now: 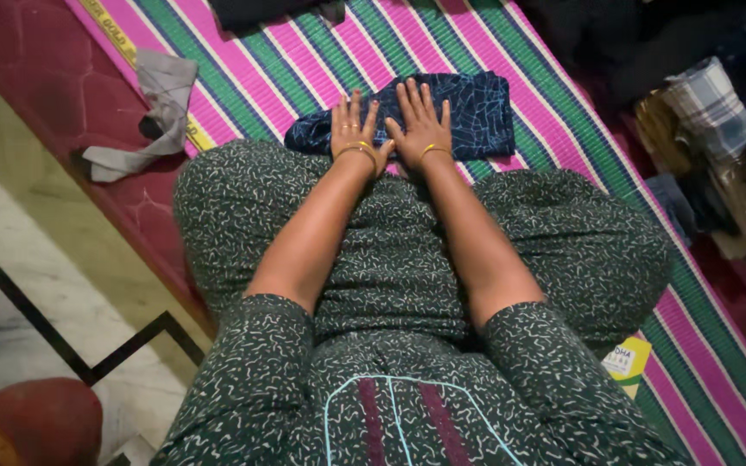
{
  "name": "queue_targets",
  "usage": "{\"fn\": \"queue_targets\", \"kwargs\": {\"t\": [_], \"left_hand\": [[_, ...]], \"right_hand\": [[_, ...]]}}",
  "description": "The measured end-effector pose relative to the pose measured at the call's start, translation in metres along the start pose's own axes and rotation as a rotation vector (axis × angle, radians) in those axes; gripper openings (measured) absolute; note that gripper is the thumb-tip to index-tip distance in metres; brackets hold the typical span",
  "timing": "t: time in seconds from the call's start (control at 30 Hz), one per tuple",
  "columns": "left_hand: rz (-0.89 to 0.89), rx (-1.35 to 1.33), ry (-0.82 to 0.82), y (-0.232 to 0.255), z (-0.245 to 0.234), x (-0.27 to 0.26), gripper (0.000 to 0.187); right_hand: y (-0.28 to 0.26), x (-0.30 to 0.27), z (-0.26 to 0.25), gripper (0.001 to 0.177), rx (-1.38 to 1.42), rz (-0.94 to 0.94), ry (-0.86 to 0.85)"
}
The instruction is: The person folds a small blue patterned shirt by smoothing it out and folding the sleeves and body sections together by hand on a mat.
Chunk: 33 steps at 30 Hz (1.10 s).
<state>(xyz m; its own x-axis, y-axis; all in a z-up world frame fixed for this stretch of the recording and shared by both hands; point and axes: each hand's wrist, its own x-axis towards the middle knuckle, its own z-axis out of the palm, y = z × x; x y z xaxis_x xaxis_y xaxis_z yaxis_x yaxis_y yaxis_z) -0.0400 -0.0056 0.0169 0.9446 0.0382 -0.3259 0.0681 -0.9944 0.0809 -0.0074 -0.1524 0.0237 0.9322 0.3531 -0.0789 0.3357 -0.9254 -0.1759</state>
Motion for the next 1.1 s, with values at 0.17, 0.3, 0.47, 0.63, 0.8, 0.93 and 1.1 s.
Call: {"fn": "queue_targets", "kwargs": {"t": [0.17,0.3,0.47,0.63,0.8,0.93,1.1], "left_hand": [[-0.09,0.142,-0.141,0.002,-0.004,-0.024,0.113],[-0.088,0.185,-0.041,0.004,0.018,-0.034,0.119],[-0.036,0.163,0.066,0.01,0.032,-0.041,0.117],[-0.197,-0.147,0.037,0.006,0.013,-0.054,0.088],[-0.192,-0.425,-0.027,-0.024,0.007,-0.034,0.081],[-0.211,-0.597,-0.01,-0.04,0.028,0.006,0.091],[-0.605,-1.51,-0.138,-0.065,0.039,0.025,0.073]], "right_hand": [[0.008,-0.013,-0.005,0.077,0.011,0.041,-0.068],[0.013,-0.018,-0.009,0.076,0.008,0.047,-0.103],[0.003,-0.02,-0.021,0.082,-0.252,-0.14,0.012],[-0.029,-0.032,-0.01,0.096,-0.019,-0.251,-0.152],[-0.029,-0.029,-0.015,0.089,0.03,-0.177,-0.196],[-0.027,-0.03,-0.012,0.085,0.038,-0.178,-0.168],[-0.041,-0.036,-0.024,0.092,-0.073,-0.157,-0.199]]}}
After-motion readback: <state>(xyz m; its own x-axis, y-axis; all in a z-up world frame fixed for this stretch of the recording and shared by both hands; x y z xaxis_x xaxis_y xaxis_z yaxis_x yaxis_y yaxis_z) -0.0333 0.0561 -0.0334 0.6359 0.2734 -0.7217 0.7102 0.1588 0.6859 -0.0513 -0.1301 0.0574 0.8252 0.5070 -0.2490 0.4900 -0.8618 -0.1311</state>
